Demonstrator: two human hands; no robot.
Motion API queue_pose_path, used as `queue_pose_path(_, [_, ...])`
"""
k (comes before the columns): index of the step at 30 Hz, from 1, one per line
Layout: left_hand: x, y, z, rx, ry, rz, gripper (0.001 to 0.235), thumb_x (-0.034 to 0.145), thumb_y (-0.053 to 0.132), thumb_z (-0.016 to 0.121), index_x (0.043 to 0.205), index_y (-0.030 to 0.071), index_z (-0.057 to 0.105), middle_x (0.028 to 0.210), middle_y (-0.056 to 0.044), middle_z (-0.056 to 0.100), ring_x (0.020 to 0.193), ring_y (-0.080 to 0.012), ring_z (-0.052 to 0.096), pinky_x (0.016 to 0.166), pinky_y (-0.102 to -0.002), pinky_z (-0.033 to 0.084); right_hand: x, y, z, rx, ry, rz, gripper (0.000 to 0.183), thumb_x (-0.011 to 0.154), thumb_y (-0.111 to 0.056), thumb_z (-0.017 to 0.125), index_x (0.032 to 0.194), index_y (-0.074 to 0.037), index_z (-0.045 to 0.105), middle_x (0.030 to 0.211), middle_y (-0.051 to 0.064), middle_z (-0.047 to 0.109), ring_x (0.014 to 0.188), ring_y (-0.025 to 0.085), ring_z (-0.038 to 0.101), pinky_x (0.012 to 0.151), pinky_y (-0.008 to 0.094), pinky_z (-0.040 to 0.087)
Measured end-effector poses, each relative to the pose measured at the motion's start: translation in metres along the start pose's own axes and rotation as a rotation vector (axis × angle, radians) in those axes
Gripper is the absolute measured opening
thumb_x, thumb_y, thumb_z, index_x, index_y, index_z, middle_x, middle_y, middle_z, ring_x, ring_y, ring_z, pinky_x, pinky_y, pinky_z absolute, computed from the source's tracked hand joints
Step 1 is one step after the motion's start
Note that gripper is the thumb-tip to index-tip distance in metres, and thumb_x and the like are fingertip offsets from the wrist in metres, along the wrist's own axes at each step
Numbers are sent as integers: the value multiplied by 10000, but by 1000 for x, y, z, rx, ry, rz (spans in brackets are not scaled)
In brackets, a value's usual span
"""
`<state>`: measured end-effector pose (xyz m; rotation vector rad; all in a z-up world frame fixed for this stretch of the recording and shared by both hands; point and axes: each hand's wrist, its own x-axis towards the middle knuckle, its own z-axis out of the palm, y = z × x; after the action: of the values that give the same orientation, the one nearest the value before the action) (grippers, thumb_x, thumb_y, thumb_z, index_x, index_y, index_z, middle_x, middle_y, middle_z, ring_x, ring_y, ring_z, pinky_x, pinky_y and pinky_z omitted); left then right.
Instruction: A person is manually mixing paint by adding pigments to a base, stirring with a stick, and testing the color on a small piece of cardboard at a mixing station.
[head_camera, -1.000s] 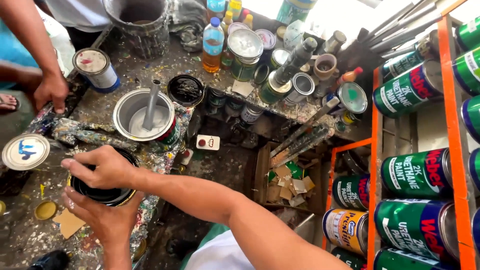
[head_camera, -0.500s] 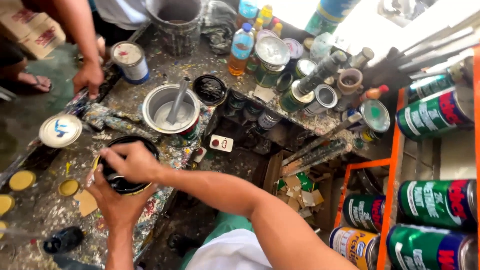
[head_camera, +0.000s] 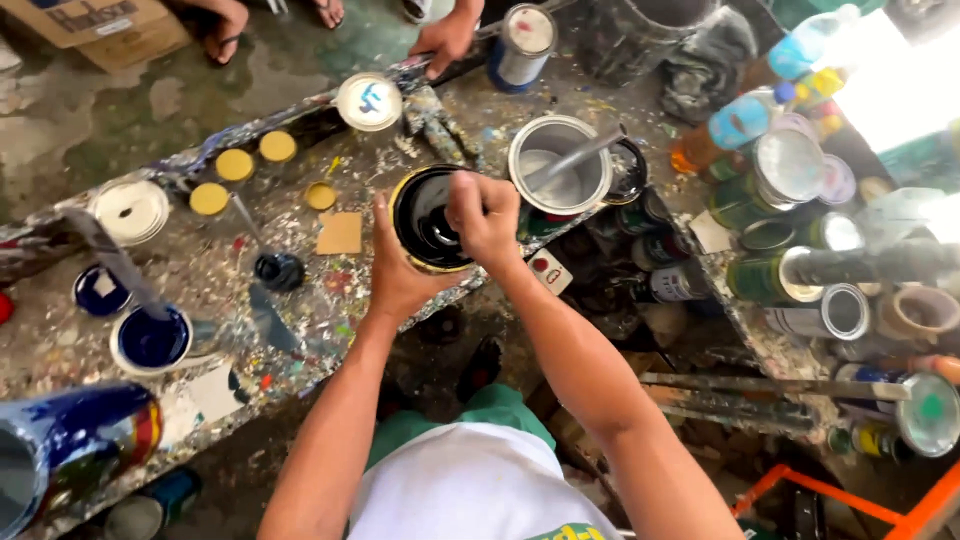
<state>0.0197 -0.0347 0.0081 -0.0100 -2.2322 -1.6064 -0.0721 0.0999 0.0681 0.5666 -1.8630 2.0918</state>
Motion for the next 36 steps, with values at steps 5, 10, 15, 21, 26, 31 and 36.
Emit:
queue_pose_path(5, [-4, 3, 2, -17, -9, -1, 1636, 460, 371, 1156, 1720, -32, 193, 1659, -439, 358, 1507, -643, 429, 1279, -666, 365, -1, 19, -16, -190, 29, 152, 571, 1135, -218, 626, 576, -115, 570, 463, 21, 534, 484, 112, 501, 467, 324, 385])
queue_pose_path(10, [3, 11, -2, 13, -67, -223, 1627, 472, 464, 1132, 1754, 153, 179, 1691, -299, 420, 1501, -526, 516, 1265, -638, 442, -3, 11, 19, 149, 146, 113, 631, 1185, -207, 528, 568, -83, 501, 422, 50, 443, 343, 136, 459, 369, 270, 379])
queue_pose_path(15, [-1, -1, 4, 15, -31, -115, 1643, 447, 475, 1136, 1745, 97, 203, 1696, -332, 377, 1560, -545, 425, 1325, -602, 367, 18, 58, -19, -266, 31, 141, 487, 1146, -193, 646, 682, -45, 650, 526, 127, 588, 615, 142, 622, 505, 337, 461])
queue_pose_path(21, [4, 6, 11, -7, 55, -50, 1572, 476, 533, 1113, 1726, 88, 269, 1652, -299, 429, 1552, -516, 442, 1329, -574, 373, -7, 39, 1, -12, 184, 325, 569, 1161, -324, 647, 660, -70, 560, 532, 73, 520, 428, 189, 592, 423, 307, 469])
queue_pose_path(26, [8, 5, 8, -37, 158, 217, 1450, 494, 542, 1107, 1637, 43, 365, 1520, -296, 555, 1406, -533, 581, 1259, -602, 466, 21, 56, -35, -445, -73, -31, 544, 1240, -166, 709, 716, -35, 645, 610, 169, 561, 645, 213, 580, 633, 392, 409])
queue_pose_path(31, [7, -9, 20, 16, 23, -15, 1630, 479, 694, 1031, 1765, 132, 202, 1760, -268, 355, 1607, -494, 418, 1384, -557, 349, 6, 41, -21, 345, 39, 281, 716, 1264, -355, 596, 620, -109, 405, 480, 106, 346, 333, 256, 418, 392, 356, 380])
queue_pose_path(36, [6, 10, 4, -35, 40, 72, 1477, 577, 604, 1035, 1706, 71, 245, 1691, -263, 428, 1562, -476, 481, 1321, -564, 419, 17, -2, -23, -328, -138, -106, 656, 1300, -142, 521, 655, -25, 519, 554, 133, 521, 506, 229, 566, 533, 343, 379])
